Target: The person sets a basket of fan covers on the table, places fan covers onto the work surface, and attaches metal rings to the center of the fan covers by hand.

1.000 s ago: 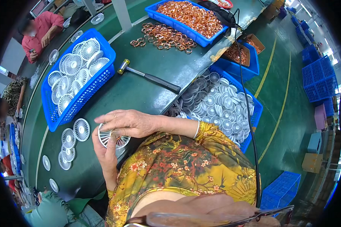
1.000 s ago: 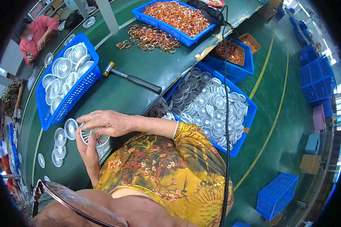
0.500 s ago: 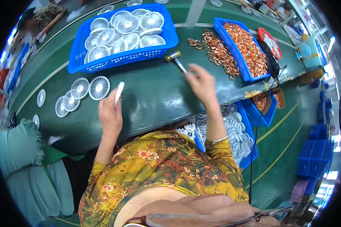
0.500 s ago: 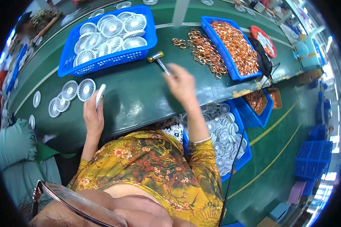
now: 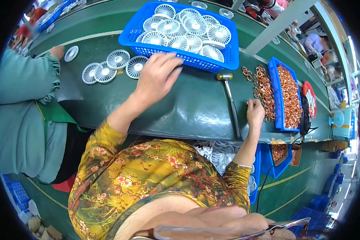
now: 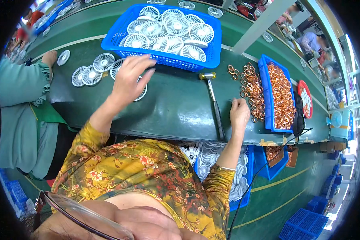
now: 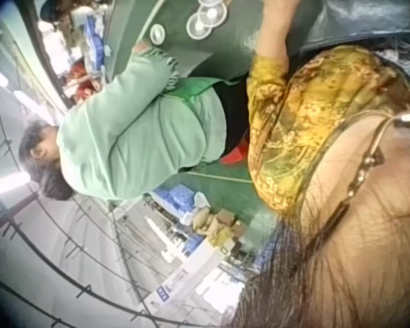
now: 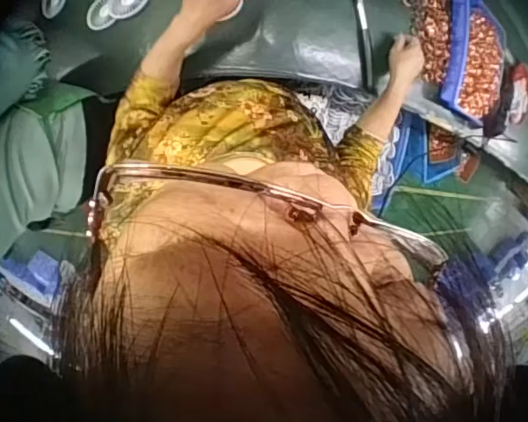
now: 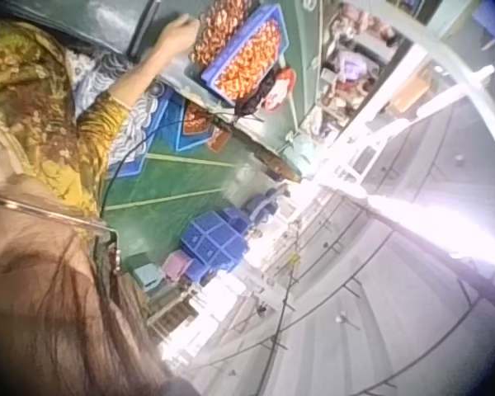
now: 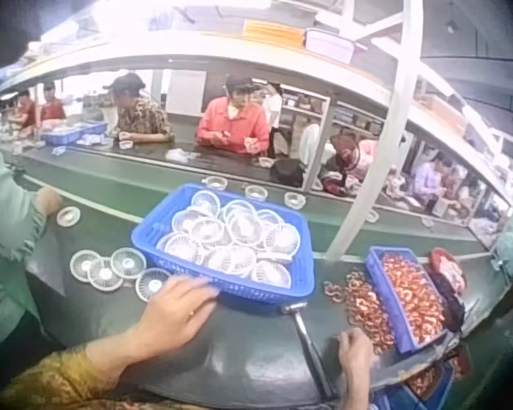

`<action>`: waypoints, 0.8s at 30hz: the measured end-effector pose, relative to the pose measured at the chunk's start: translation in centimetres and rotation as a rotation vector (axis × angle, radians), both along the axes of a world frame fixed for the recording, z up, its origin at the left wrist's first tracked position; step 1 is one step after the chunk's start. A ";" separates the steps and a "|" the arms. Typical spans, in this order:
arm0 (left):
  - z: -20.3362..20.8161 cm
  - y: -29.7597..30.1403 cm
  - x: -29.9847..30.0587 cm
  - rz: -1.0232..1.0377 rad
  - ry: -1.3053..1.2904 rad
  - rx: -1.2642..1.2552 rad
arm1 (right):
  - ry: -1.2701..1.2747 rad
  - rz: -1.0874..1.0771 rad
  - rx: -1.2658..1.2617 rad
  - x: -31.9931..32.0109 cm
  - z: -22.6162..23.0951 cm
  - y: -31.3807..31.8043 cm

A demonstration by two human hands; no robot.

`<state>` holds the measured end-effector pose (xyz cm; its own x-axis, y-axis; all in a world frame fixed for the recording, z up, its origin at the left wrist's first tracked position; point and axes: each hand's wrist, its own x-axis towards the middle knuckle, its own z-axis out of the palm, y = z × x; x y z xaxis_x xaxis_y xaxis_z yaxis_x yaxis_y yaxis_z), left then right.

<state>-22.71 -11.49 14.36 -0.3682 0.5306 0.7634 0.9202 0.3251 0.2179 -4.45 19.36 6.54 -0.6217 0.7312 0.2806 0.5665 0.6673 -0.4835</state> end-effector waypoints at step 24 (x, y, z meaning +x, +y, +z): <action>2.6 2.3 -6.0 0.063 0.112 -0.032 | 0.791 0.363 -0.618 -0.1 3.3 -9.5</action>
<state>-28.67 -9.19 16.98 -0.3151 0.5340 0.7845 0.9159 0.3878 0.1039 -4.51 9.85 9.81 -0.6345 0.6922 0.3439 -0.2404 0.2461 -0.9390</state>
